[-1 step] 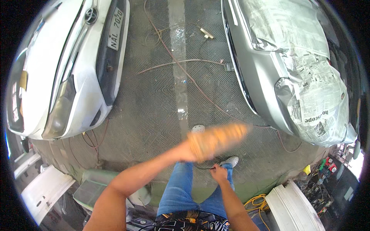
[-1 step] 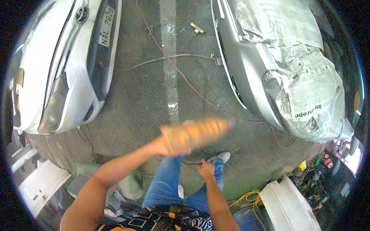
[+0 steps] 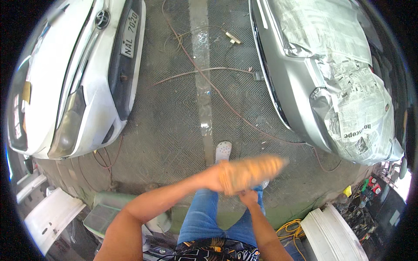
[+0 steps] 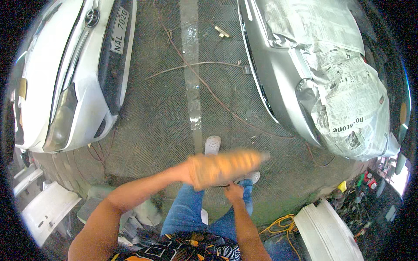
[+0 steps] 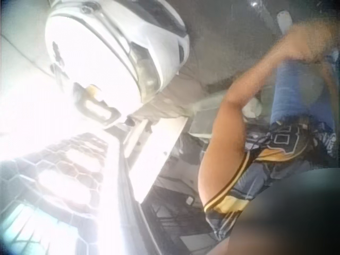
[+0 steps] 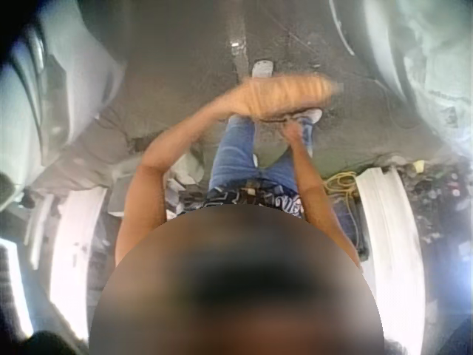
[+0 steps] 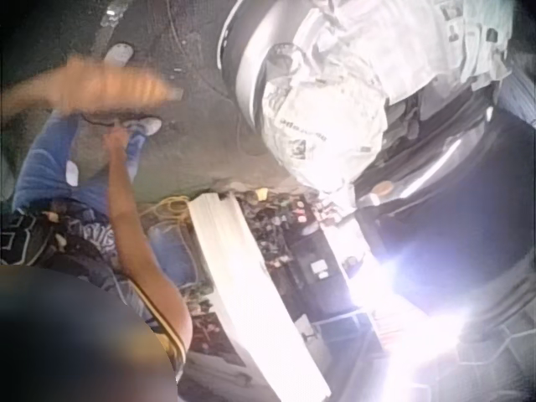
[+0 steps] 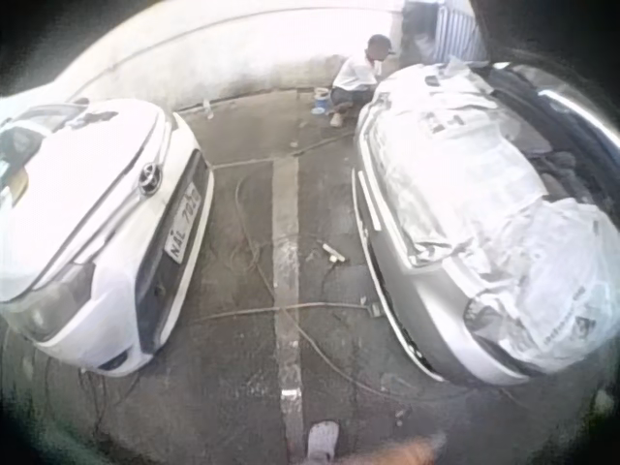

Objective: The person repeatedly buffs the front bumper of a silver car with a handheld buffing pad. The bumper is partially covered with newspaper. The person moves around the bumper, applying the pad in circular motions across its surface.

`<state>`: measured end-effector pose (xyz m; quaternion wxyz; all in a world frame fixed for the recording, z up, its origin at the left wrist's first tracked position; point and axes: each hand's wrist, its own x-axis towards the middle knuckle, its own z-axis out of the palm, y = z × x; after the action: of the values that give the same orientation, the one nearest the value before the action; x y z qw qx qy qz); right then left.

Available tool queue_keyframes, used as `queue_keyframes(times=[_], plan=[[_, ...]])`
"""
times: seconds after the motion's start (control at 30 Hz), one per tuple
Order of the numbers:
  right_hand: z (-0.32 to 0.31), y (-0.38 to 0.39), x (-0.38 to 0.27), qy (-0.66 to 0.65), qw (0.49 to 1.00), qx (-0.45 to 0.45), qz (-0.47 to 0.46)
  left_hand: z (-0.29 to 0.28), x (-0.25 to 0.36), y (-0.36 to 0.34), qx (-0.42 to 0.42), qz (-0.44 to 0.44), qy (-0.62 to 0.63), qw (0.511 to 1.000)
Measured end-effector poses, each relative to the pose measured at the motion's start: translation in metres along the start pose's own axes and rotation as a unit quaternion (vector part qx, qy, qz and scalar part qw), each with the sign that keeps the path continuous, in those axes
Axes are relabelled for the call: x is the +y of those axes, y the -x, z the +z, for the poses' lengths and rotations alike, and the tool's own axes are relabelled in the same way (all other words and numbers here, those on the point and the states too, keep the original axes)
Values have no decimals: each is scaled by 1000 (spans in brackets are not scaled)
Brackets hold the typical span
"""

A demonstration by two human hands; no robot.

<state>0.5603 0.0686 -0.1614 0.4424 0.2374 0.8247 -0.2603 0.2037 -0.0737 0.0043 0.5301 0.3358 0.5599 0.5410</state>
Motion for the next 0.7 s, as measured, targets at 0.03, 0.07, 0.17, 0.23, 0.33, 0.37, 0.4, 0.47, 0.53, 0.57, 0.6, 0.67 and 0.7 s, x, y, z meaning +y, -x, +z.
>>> queue_keyframes(times=[0.03, 0.07, 0.17, 0.23, 0.33, 0.37, 0.4, 0.47, 0.53, 0.57, 0.6, 0.67, 0.7], plan=[[14, -3, 2, 42, 977, 174, -118, 19, 4, 3, -79, 55, -49, 994], [16, -5, 17, -113, 978, 82, -154, 21, 5, 2, -78, 37, -8, 996], [22, 3, 21, -259, 965, 41, -21, 3, 14, -13, 34, 131, 48, 990], [4, 2, 16, -72, 986, 130, -70, -56, 18, -32, 168, 276, -269, 907], [-22, -2, -14, -149, 978, 130, -73, -114, 40, -52, 297, 44, 154, 941], [-29, -7, -25, -161, 973, 145, -75, -124, 45, -58, 350, 52, 221, 909], [-32, -12, -36, -173, 969, 160, -77, -130, 49, -63, 390, 99, 293, 867], [-34, -17, -52, -172, 970, 160, -68, -120, 52, -64, 425, 29, 265, 865], [-30, -23, -58, -146, 979, 131, -49, -93, 51, -57, 385, 12, 193, 902], [-27, -24, -56, -127, 984, 114, -56, -70, 49, -48, 339, 17, 133, 931], [-23, -22, -53, -107, 988, 95, -63, -52, 47, -42, 233, -99, 115, 961], [-16, -18, -42, -83, 991, 65, -78, -7, 47, -41, 153, 75, 44, 984], [-14, -14, -35, -96, 990, 59, -83, 9, 47, -42, 115, 176, 56, 976]])
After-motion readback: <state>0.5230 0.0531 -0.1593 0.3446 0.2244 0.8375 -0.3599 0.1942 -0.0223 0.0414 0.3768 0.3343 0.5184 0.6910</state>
